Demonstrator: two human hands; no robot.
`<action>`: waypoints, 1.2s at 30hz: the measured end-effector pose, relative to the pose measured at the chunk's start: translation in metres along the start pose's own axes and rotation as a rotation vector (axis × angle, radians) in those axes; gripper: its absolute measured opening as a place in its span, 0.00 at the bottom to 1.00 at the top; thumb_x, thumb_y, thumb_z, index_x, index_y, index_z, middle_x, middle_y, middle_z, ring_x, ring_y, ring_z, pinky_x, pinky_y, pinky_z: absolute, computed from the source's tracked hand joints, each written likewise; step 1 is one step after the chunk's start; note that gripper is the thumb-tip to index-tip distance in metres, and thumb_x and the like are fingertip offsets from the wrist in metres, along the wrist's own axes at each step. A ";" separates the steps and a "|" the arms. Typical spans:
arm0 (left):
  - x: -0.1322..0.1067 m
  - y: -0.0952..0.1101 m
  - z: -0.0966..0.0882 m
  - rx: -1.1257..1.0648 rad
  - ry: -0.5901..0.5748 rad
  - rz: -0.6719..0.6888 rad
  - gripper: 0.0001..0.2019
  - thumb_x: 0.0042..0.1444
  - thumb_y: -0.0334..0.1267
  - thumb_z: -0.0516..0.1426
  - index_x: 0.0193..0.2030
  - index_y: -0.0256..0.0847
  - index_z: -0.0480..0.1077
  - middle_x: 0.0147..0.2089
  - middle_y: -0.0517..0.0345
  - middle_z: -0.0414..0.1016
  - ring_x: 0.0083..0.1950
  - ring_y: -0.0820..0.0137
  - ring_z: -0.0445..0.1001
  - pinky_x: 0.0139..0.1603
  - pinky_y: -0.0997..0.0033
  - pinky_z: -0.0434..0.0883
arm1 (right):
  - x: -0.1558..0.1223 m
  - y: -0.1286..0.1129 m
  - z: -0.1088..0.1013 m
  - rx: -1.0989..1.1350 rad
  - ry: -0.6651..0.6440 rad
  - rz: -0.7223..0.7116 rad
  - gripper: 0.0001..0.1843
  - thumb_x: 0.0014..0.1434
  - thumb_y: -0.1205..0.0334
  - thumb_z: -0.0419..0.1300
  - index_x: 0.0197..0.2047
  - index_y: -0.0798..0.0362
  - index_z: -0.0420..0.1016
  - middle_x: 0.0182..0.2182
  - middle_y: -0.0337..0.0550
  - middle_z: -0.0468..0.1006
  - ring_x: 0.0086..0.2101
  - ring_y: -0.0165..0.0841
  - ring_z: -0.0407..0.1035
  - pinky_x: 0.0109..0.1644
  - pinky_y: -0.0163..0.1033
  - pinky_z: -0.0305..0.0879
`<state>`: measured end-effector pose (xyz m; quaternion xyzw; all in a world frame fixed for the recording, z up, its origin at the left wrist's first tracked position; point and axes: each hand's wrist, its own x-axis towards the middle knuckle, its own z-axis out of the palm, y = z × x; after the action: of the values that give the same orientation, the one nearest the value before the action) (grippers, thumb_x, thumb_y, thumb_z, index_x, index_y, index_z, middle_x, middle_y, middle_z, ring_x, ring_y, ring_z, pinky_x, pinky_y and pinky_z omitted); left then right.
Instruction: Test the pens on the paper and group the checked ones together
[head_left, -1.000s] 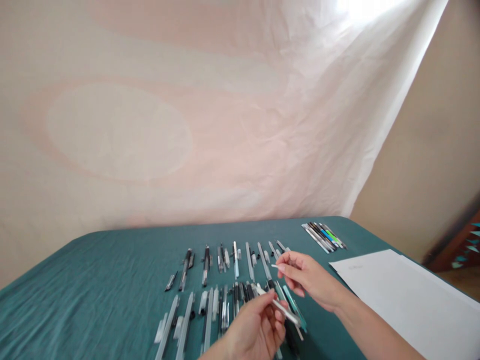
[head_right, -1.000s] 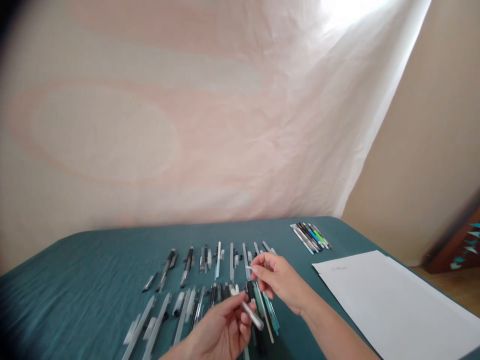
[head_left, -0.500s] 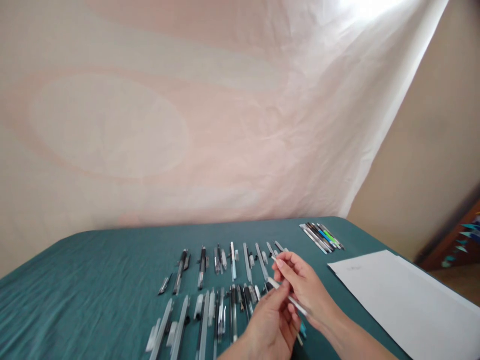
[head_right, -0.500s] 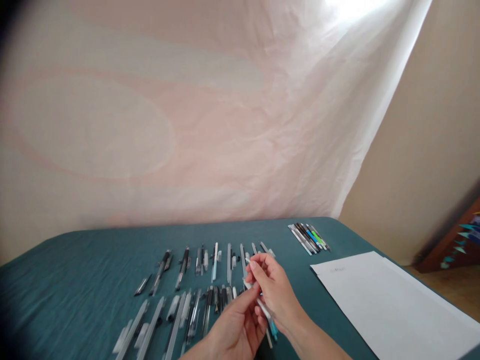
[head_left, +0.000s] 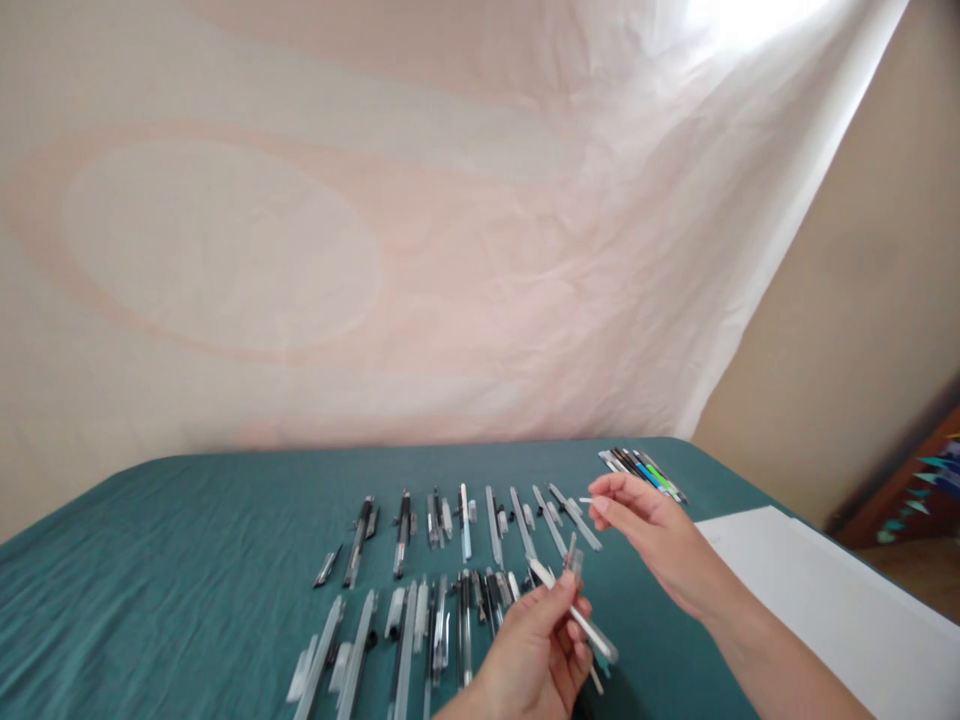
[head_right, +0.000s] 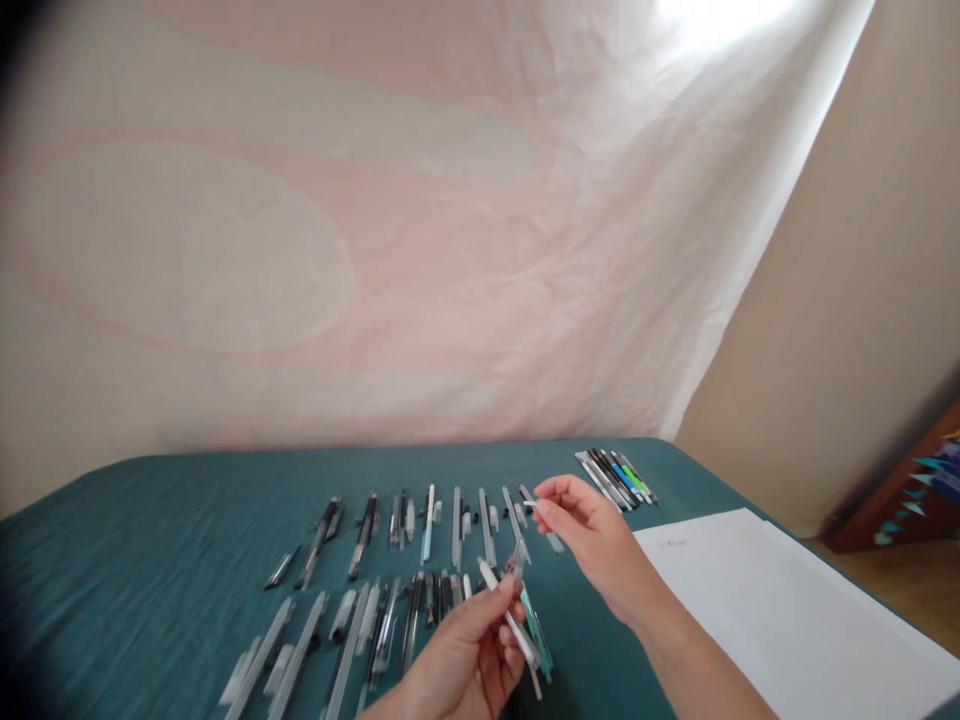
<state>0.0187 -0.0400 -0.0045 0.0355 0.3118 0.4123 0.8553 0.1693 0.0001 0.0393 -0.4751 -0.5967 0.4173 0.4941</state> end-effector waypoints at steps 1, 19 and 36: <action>0.000 0.000 -0.001 0.001 -0.008 0.004 0.06 0.53 0.31 0.57 0.27 0.31 0.68 0.21 0.58 0.70 0.15 0.83 0.64 0.17 0.86 0.65 | 0.000 -0.003 -0.006 -0.058 -0.063 -0.002 0.11 0.53 0.55 0.58 0.35 0.53 0.69 0.26 0.37 0.71 0.29 0.29 0.65 0.36 0.33 0.61; 0.011 -0.005 -0.013 0.061 -0.100 0.014 0.05 0.50 0.33 0.60 0.29 0.31 0.70 0.21 0.59 0.70 0.16 0.84 0.63 0.17 0.86 0.64 | -0.007 -0.029 -0.020 -0.561 -0.371 -0.125 0.10 0.58 0.58 0.53 0.34 0.53 0.73 0.30 0.38 0.73 0.33 0.31 0.66 0.37 0.34 0.60; 0.004 0.000 -0.007 0.028 -0.098 0.039 0.05 0.52 0.32 0.59 0.29 0.32 0.70 0.22 0.59 0.69 0.17 0.84 0.63 0.19 0.86 0.64 | -0.013 -0.029 -0.008 -0.541 -0.355 -0.187 0.11 0.59 0.59 0.52 0.41 0.51 0.74 0.35 0.41 0.74 0.36 0.32 0.68 0.41 0.35 0.63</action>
<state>0.0169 -0.0387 -0.0118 0.0735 0.2746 0.4224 0.8607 0.1734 -0.0178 0.0662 -0.4521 -0.8037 0.2727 0.2746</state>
